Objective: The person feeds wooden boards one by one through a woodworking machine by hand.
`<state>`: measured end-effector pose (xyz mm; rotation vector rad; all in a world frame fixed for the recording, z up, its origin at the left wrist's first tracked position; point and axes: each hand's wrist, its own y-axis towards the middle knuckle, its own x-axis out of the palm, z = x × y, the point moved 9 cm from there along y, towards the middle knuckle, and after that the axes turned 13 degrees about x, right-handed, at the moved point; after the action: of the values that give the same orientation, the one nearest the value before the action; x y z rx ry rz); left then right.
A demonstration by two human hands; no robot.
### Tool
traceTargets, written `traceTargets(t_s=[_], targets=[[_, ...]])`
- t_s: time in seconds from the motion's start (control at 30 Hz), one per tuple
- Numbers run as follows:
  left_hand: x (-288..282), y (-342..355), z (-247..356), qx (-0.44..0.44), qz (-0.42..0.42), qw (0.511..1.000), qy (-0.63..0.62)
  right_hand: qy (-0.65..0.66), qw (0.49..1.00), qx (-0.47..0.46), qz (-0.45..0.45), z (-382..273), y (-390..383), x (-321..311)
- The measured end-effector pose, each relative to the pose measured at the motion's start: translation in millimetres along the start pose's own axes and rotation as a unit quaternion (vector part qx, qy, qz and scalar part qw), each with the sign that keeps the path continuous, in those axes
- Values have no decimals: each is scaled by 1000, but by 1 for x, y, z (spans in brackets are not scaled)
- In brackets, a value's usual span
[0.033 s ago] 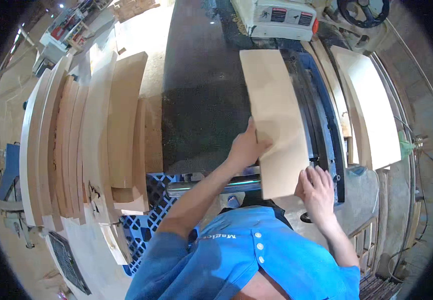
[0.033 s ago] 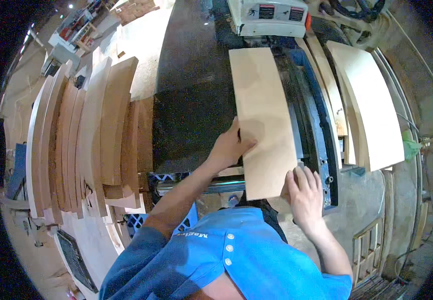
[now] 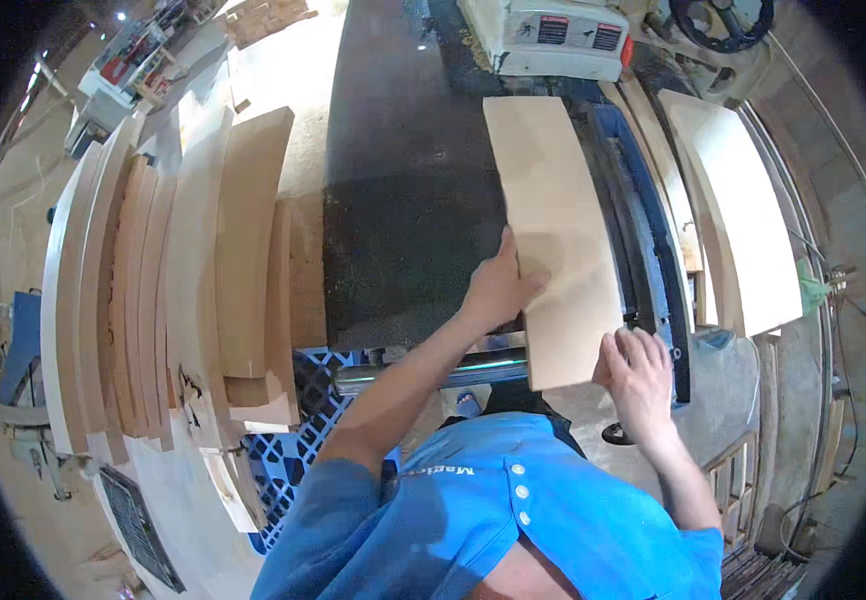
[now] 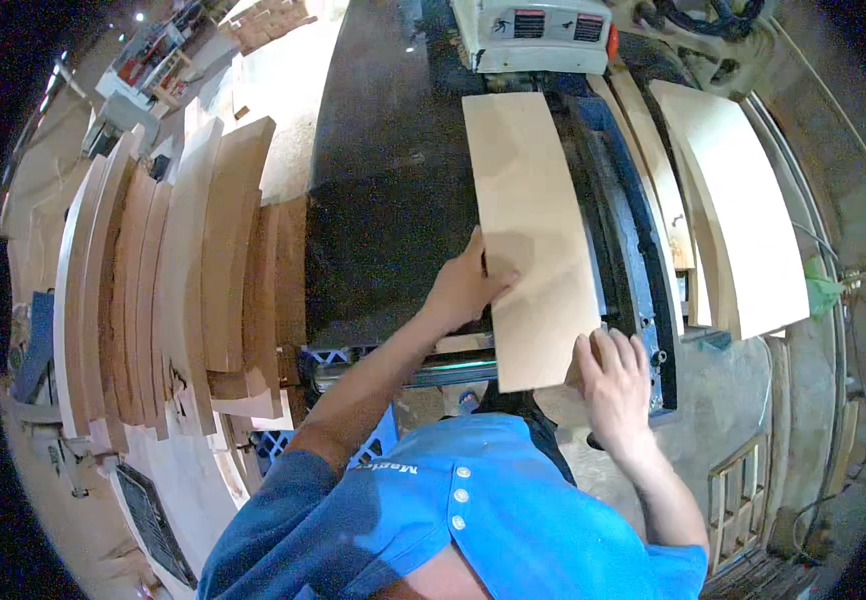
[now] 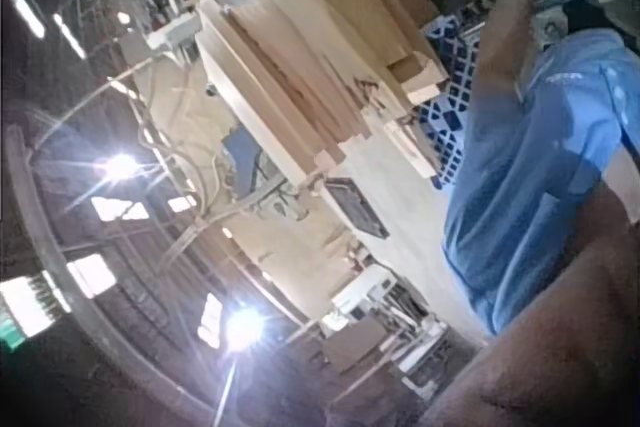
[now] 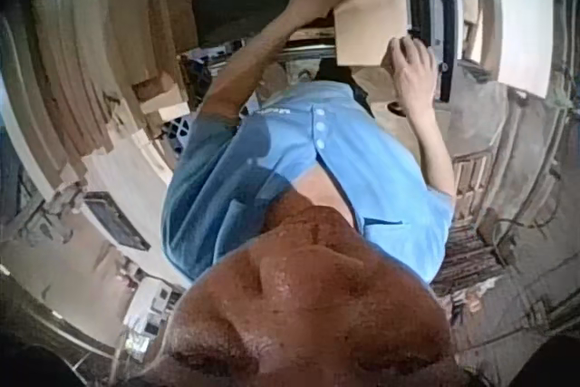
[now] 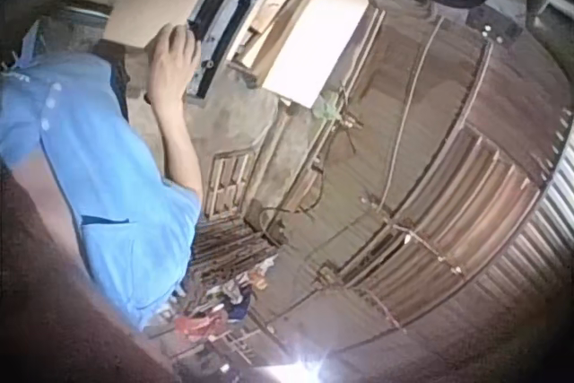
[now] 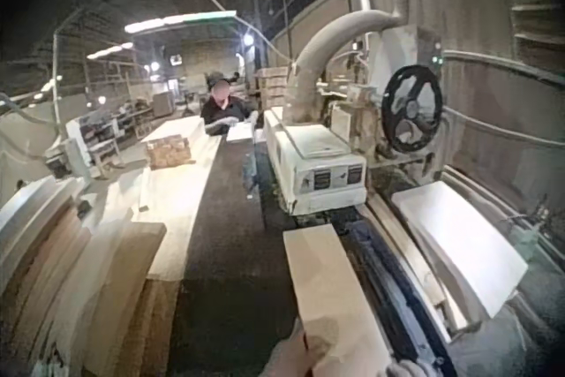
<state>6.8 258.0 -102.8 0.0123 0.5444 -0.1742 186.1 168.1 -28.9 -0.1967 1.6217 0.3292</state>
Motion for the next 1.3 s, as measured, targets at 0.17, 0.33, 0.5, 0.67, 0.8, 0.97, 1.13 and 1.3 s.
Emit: traceTargets(t_s=[0.17,0.33,0.5,0.67,0.8,0.97,1.13,1.3], targets=[[25,57,-10,26,-26,999,-11,-57,998,-6,17,19,25,4],[9,85,6,35,-22,998,47,-79,997,-19,-9,27,58,11],[-22,140,-17,43,23,994,100,-75,995,-53,24,21,116,15],[-46,186,-24,15,52,995,86,-70,997,-36,3,32,169,30],[-75,207,-26,-9,106,989,99,-72,997,-27,-15,30,215,28],[-147,134,14,101,233,934,251,-80,992,-71,-63,-3,271,24],[-197,-20,-54,-65,379,798,465,279,925,-228,-121,-142,274,46],[-168,-31,-71,-38,397,906,142,288,947,-79,-117,-169,265,76]])
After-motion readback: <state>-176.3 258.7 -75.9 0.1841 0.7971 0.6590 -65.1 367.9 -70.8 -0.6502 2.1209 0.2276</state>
